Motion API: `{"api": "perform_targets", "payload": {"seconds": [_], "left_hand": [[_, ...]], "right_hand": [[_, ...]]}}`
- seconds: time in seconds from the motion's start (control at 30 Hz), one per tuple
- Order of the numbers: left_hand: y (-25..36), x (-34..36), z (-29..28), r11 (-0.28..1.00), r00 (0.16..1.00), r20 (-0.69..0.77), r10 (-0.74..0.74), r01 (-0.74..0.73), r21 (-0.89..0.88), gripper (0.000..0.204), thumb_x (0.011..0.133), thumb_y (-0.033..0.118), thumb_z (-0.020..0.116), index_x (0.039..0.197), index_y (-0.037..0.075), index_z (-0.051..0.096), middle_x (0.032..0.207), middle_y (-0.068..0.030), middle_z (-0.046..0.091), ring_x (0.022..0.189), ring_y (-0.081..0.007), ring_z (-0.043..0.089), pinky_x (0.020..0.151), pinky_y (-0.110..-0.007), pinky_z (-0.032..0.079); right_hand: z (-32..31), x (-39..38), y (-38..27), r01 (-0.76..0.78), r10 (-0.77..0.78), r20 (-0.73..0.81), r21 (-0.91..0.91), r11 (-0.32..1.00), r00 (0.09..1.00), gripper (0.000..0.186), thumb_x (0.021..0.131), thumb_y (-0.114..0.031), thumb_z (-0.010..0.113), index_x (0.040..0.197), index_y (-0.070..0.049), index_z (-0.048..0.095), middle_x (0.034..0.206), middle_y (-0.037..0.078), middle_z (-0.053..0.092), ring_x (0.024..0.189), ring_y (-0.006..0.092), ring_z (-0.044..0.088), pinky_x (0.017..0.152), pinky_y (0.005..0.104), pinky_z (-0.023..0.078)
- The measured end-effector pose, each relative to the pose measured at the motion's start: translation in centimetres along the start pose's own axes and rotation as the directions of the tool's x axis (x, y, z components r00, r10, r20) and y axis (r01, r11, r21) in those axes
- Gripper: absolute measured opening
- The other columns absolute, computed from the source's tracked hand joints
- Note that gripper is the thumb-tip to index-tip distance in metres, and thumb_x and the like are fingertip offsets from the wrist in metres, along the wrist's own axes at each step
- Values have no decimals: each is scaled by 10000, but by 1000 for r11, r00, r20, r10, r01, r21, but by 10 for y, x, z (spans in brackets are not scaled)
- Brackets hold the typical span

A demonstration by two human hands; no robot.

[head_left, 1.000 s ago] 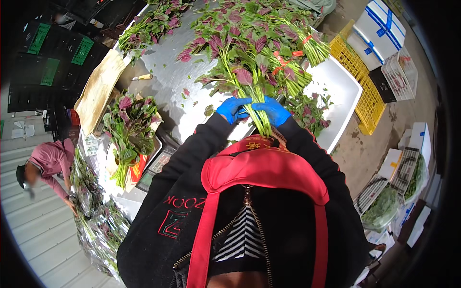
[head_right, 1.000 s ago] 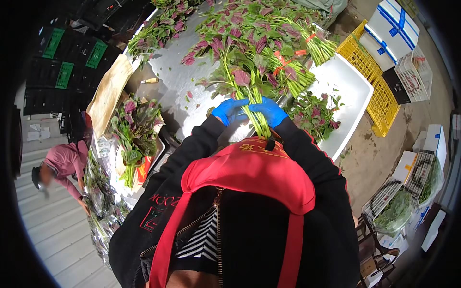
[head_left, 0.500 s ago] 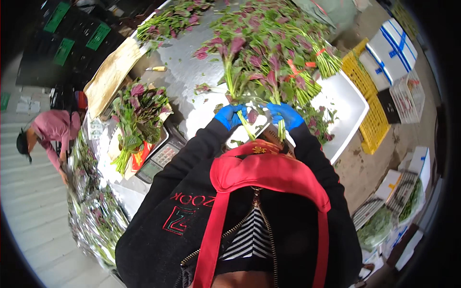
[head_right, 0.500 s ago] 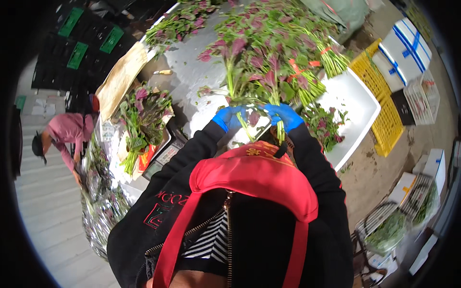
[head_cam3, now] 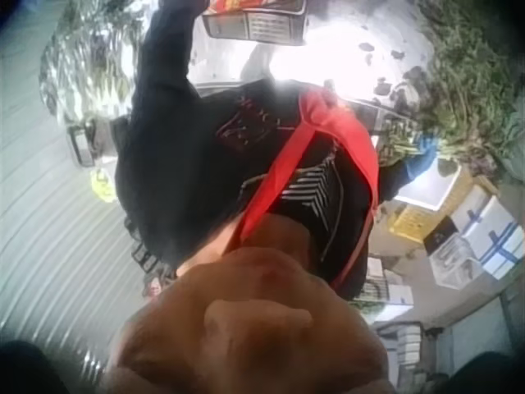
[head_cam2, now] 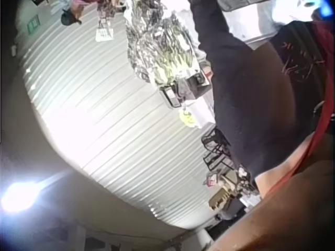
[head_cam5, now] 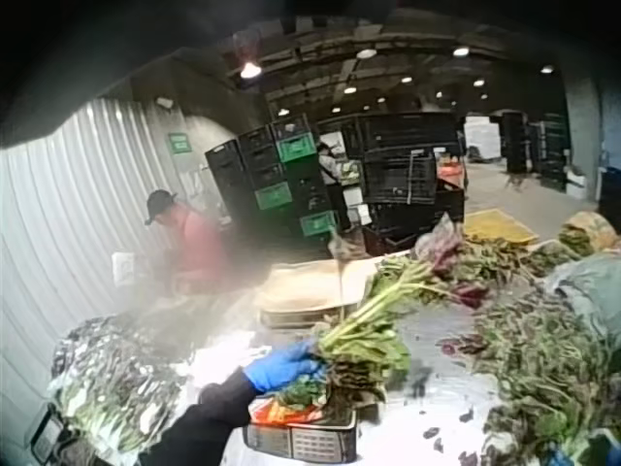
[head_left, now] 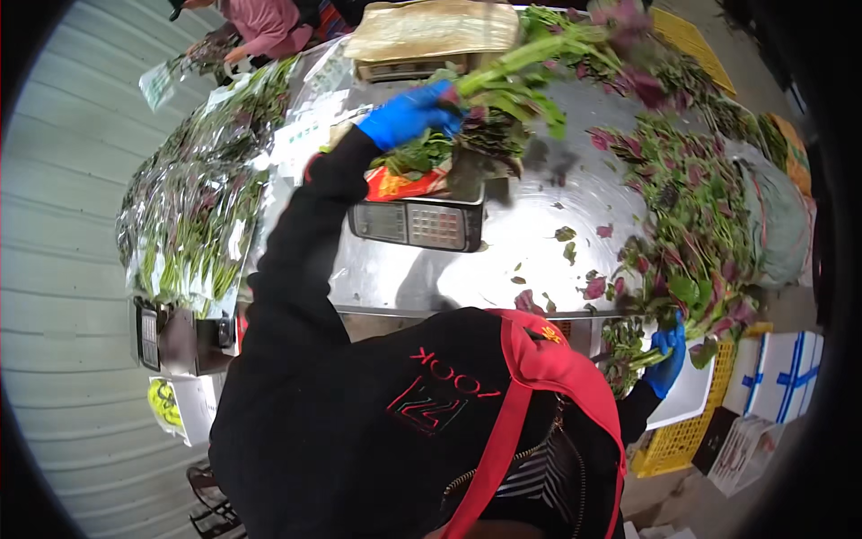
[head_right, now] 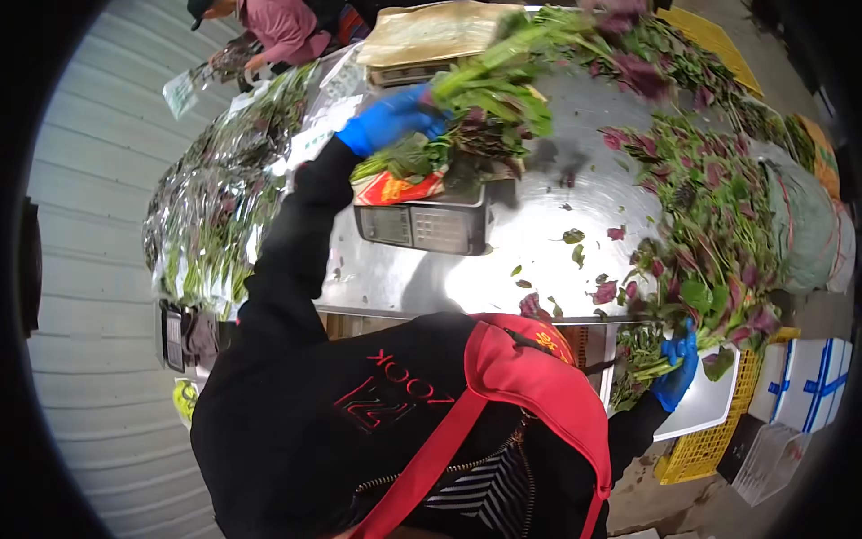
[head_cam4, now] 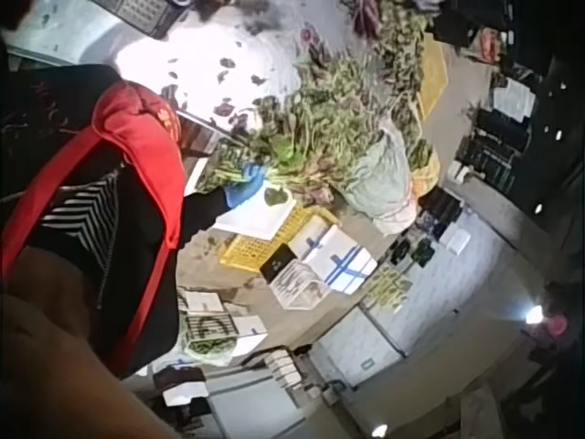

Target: Sorting, weighing, and bagging green leafy vegetables at a processing station.

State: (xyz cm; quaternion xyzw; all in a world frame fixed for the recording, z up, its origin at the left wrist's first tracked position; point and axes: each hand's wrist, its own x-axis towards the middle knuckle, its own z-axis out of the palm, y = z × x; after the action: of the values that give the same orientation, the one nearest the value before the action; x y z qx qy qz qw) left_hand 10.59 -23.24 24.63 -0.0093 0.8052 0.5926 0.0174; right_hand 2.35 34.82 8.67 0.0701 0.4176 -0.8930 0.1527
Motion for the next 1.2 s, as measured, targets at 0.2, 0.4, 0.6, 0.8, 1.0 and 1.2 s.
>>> {"api": "perform_targets", "payload": {"seconds": [0.2, 0.4, 0.6, 0.8, 1.0, 1.2], "left_hand": [[-53, -58, -125, 894, 945, -239, 222, -100, 436, 236, 878, 23, 489, 1109, 10, 534, 922, -40, 603, 839, -110, 555, 804, -278, 450], [-188, -88, -129, 460, 965, -214, 153, 122, 880, 315, 726, 135, 634, 1024, 85, 543, 938, -132, 595, 916, -296, 562, 812, -401, 429], [-212, -102, -109, 322, 957, -269, -107, 289, 902, 254, 730, 104, 557, 982, 121, 535, 1051, -140, 569, 1003, -323, 548, 784, -492, 426], [-171, -122, -129, 277, 934, -326, -146, 355, 893, 535, 676, 187, 624, 1191, 168, 481, 1197, -113, 520, 1108, -296, 495, 881, -519, 345], [-162, -155, -128, 299, 906, -422, -34, 413, 860, 599, 717, 168, 601, 1278, 192, 393, 1265, -101, 464, 1138, -294, 457, 882, -497, 329], [-174, -164, -119, 349, 903, -430, -7, 405, 845, 580, 720, 148, 598, 1265, 200, 405, 1260, -99, 466, 1138, -286, 458, 880, -481, 324]], "right_hand": [[18, -7, 26, 73, -73, 25, -15, 997, 997, 360, 916, -143, 455, 1216, 56, 435, 632, -52, 347, 506, 36, 316, 522, 198, 269], [48, -30, 65, 85, -83, 24, -80, 993, 996, 406, 910, -123, 441, 1272, 54, 394, 650, -48, 341, 532, 40, 313, 533, 196, 285], [91, -58, 84, 39, -48, -49, -160, 986, 998, 395, 910, -112, 432, 1266, 57, 404, 646, -53, 325, 531, 38, 308, 532, 188, 279], [117, -78, 90, 55, -58, -26, -90, 994, 998, 351, 906, -150, 494, 1185, 63, 482, 627, -49, 298, 518, 45, 293, 521, 196, 266], [131, -87, 102, 120, -127, -51, -115, 986, 991, 352, 912, -131, 475, 1192, 82, 465, 627, -45, 289, 513, 47, 283, 524, 202, 260], [127, -86, 104, 106, -112, -44, -116, 988, 993, 358, 916, -130, 468, 1200, 87, 455, 622, -45, 284, 507, 45, 277, 523, 207, 258]]}}
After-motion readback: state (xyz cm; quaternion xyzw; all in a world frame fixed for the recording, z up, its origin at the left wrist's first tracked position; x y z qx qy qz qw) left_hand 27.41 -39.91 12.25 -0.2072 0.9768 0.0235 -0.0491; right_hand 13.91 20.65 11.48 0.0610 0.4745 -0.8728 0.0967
